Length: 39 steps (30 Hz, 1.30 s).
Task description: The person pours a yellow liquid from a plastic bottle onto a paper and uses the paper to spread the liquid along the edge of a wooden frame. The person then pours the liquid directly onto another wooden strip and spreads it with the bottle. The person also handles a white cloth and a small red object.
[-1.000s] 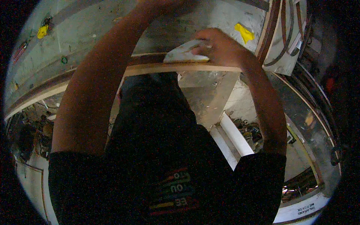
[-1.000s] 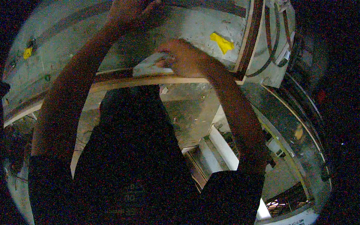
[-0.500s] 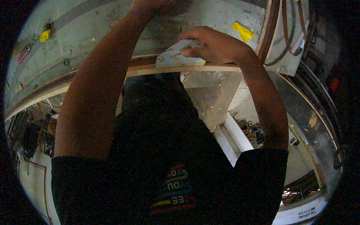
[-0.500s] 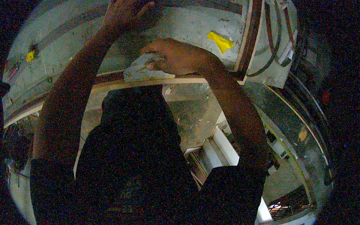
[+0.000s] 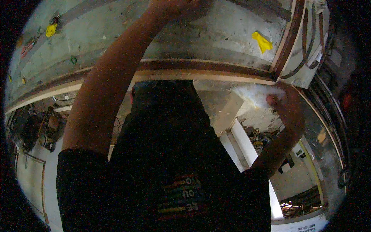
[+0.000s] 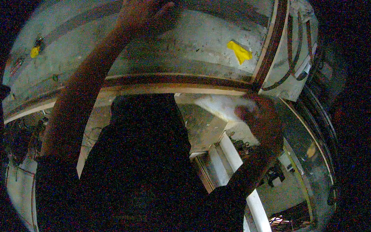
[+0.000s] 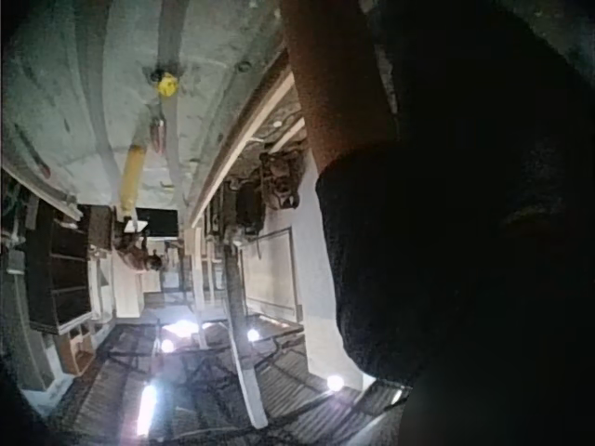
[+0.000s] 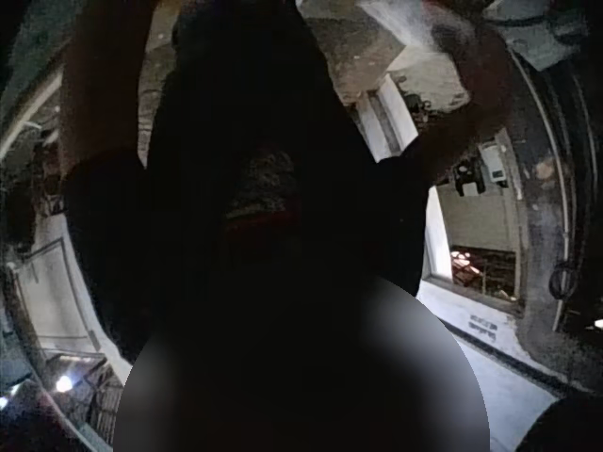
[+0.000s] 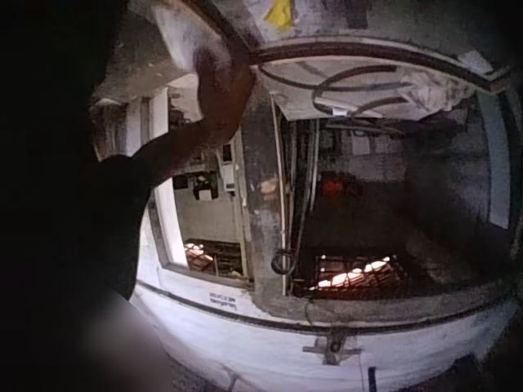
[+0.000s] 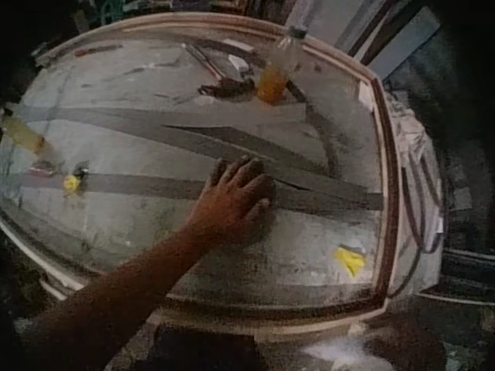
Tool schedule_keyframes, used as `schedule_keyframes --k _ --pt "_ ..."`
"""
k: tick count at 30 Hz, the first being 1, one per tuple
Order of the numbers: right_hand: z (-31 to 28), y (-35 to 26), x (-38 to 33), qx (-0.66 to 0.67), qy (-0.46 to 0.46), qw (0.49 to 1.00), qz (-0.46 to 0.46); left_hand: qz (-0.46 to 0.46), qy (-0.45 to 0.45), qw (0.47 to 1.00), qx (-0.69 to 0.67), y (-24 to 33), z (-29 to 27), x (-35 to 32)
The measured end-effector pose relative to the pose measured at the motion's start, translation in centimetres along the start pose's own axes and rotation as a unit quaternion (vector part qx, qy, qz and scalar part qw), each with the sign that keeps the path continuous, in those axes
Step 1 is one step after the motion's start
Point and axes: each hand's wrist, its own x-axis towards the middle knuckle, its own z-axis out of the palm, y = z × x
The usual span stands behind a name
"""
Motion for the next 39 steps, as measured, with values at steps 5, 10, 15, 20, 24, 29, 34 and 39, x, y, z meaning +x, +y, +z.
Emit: schedule_keyframes --k 5,10,15,20,24,29,34,39 --pt "2.5 3.9 -3.0 -0.061 -0.068 0.986 0.139 -0.015 -0.022 0.999 0.021 0.4 0.0 0.4" --pt "3.8 4.1 -3.0 -0.118 -0.09 0.982 0.117 -0.018 -0.034 0.999 0.029 0.7 -0.3 0.5" --pt "0.7 4.5 -1.9 -0.038 -0.052 0.987 0.149 0.015 -0.036 0.999 0.025 0.0 -0.3 0.6" --pt "1.0 10.7 -0.5 -0.032 0.097 0.99 0.101 -0.017 0.042 0.998 -0.033 0.8 1.1 0.6" --pt "1.6 17.5 -1.2 -0.129 0.226 0.965 -0.004 -0.025 0.062 0.998 -0.001 1.0 2.3 0.6" --pt "1.5 17.4 -2.3 -0.167 0.251 0.938 -0.175 -0.03 0.13 0.99 -0.045 1.2 1.0 0.4" --pt "6.4 8.3 -0.4 0.122 0.246 0.949 -0.155 -0.056 0.106 0.985 -0.121 0.8 -0.2 -0.2" --pt "10.9 -2.1 0.3 0.556 0.218 0.798 -0.077 -0.028 0.09 0.985 -0.141 -0.5 -0.8 -0.5"
